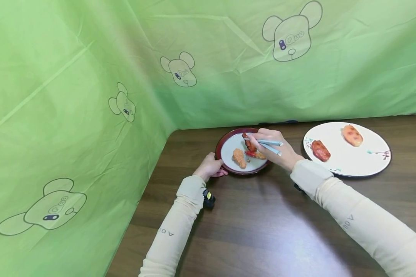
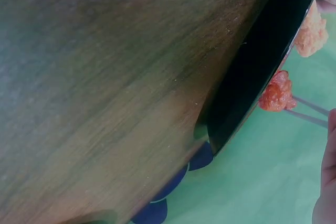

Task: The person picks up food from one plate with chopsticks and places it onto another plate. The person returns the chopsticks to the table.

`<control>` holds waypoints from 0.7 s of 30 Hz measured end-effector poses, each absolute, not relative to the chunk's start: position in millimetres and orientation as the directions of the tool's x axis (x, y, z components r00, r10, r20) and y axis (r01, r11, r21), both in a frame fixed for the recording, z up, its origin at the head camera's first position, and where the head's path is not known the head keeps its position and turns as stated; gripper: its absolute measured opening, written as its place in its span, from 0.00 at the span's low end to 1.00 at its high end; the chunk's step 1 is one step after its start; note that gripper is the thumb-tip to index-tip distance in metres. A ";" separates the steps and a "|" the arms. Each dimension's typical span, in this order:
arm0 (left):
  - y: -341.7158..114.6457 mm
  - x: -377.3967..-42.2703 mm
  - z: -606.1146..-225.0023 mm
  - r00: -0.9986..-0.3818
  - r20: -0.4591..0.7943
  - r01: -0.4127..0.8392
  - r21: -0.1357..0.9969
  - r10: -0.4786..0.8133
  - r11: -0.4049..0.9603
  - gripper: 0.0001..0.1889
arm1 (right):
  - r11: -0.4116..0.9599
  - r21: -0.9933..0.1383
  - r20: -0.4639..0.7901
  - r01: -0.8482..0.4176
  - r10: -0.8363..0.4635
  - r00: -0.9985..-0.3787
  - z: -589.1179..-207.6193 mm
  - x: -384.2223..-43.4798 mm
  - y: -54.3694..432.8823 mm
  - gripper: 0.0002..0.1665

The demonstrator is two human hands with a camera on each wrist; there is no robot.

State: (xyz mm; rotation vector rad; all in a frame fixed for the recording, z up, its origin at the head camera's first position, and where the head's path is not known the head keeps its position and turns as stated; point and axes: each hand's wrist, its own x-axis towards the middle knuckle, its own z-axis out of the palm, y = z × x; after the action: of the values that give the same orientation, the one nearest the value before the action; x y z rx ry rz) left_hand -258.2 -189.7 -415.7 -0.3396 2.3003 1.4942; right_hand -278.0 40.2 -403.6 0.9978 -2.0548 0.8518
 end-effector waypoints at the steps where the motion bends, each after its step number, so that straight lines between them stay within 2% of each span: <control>1: -189.4 -258.1 -414.8 -0.899 -0.437 -0.399 0.822 0.001 0.405 0.19 | 0.491 -0.262 0.790 -0.831 -0.385 -0.477 -403.9 -278.6 40.0 0.08; 4: -189.2 -257.9 -413.3 -0.898 -0.440 -0.403 0.822 0.000 0.402 0.20 | 0.487 -0.308 0.765 -0.817 -0.384 -0.518 -405.1 -279.7 40.3 0.09; 11: -189.7 -259.7 -413.7 -0.896 -0.444 -0.404 0.820 0.004 0.404 0.20 | 0.485 -0.357 0.714 -0.798 -0.409 -0.568 -406.5 -281.8 38.5 0.10; 18: -191.3 -260.3 -415.1 -0.896 -0.444 -0.401 0.815 0.005 0.419 0.24 | 0.516 -0.448 0.609 -0.730 -0.422 -0.672 -403.8 -281.0 34.2 0.11; 21: -191.2 -259.0 -414.3 -0.898 -0.440 -0.397 0.816 0.006 0.420 0.25 | 0.512 -0.438 0.611 -0.739 -0.434 -0.662 -404.5 -281.4 32.1 0.10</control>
State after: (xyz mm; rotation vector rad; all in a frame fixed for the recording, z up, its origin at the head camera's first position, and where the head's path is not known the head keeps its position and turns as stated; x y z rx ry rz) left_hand -259.0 -191.2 -414.3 -0.3346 2.3036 1.4741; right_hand -281.4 32.1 -404.5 0.9651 -2.3303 0.9697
